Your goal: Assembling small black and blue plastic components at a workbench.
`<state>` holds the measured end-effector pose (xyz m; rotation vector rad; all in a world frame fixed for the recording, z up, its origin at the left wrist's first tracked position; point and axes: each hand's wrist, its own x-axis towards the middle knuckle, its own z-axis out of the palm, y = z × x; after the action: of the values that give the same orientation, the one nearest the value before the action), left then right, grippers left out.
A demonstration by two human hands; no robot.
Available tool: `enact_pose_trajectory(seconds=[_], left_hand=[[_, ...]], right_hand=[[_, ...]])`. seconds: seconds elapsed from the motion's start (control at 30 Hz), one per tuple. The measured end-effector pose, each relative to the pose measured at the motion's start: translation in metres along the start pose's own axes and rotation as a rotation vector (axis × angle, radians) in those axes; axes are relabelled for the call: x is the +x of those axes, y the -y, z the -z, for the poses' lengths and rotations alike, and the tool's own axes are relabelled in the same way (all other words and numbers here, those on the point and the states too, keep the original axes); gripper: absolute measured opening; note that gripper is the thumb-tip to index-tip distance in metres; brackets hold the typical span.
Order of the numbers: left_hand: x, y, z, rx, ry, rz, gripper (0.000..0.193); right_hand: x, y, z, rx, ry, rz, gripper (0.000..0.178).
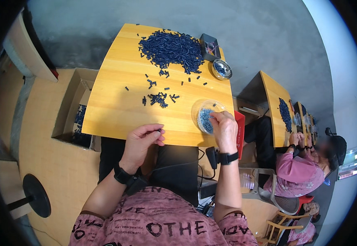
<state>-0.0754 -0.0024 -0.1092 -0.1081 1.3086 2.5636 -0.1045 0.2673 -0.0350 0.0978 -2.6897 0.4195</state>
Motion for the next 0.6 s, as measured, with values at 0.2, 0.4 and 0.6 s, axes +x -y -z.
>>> enact_pose_trajectory(seconds=[0.2, 0.4, 0.6], left_hand=[[-0.016, -0.020, -0.024, -0.051, 0.208, -0.023, 0.026], [-0.018, -0.020, -0.030, -0.093, 0.202, -0.011, 0.026], [-0.023, -0.013, -0.028, -0.054, 0.161, 0.009, 0.015]], right_hand=[[0.007, -0.028, -0.021, -0.099, 0.104, -0.010, 0.014], [0.007, -0.022, -0.023, -0.078, 0.079, -0.038, 0.007], [0.006, -0.023, -0.020, -0.043, 0.076, -0.024, 0.008]])
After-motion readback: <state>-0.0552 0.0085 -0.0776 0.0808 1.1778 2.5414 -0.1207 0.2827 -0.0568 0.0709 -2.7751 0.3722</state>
